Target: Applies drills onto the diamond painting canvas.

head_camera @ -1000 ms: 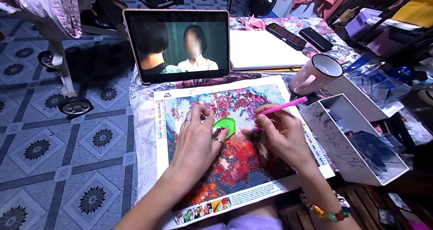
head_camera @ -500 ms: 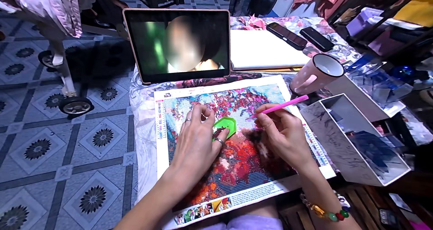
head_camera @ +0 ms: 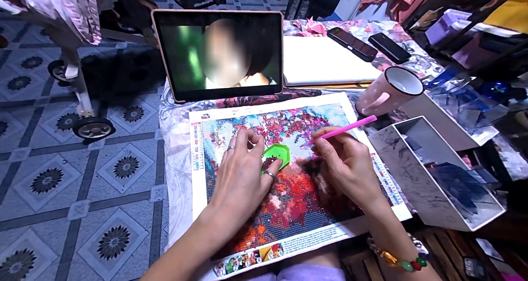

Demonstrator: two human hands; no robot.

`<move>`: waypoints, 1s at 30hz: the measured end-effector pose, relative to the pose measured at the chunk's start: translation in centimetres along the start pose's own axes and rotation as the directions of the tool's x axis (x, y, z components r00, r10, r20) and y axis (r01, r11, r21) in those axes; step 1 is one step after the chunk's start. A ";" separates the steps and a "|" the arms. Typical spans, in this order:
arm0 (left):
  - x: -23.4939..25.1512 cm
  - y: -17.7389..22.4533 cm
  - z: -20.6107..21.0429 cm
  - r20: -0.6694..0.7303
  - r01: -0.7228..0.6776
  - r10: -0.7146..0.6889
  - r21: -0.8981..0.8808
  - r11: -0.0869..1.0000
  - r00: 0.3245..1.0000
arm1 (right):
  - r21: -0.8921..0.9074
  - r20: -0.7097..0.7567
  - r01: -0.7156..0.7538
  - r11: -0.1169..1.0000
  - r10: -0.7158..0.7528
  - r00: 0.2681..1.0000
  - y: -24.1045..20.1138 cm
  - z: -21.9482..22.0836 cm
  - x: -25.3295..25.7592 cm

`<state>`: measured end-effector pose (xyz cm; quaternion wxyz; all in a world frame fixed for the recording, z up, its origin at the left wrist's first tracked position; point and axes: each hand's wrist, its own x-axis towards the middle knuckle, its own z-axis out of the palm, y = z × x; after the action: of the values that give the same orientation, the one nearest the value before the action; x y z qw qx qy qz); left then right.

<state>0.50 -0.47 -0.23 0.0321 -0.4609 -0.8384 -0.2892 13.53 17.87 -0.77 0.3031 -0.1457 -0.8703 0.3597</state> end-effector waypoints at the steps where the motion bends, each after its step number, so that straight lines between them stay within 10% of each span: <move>1: 0.0 0.0 0.0 0.000 -0.001 0.001 0.001 1.000 1.000 | 0.001 0.002 0.003 1.000 -0.003 1.000 0.0 0.0 0.0; 30: -0.1 0.1 -0.1 0.010 0.019 -0.019 0.005 1.000 1.000 | -0.009 0.011 0.030 1.000 -0.030 0.999 0.1 0.1 0.1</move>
<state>0.57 -0.51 -0.17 0.0262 -0.4541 -0.8437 -0.2850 13.39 17.94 -0.81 0.3029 -0.1322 -0.8758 0.3519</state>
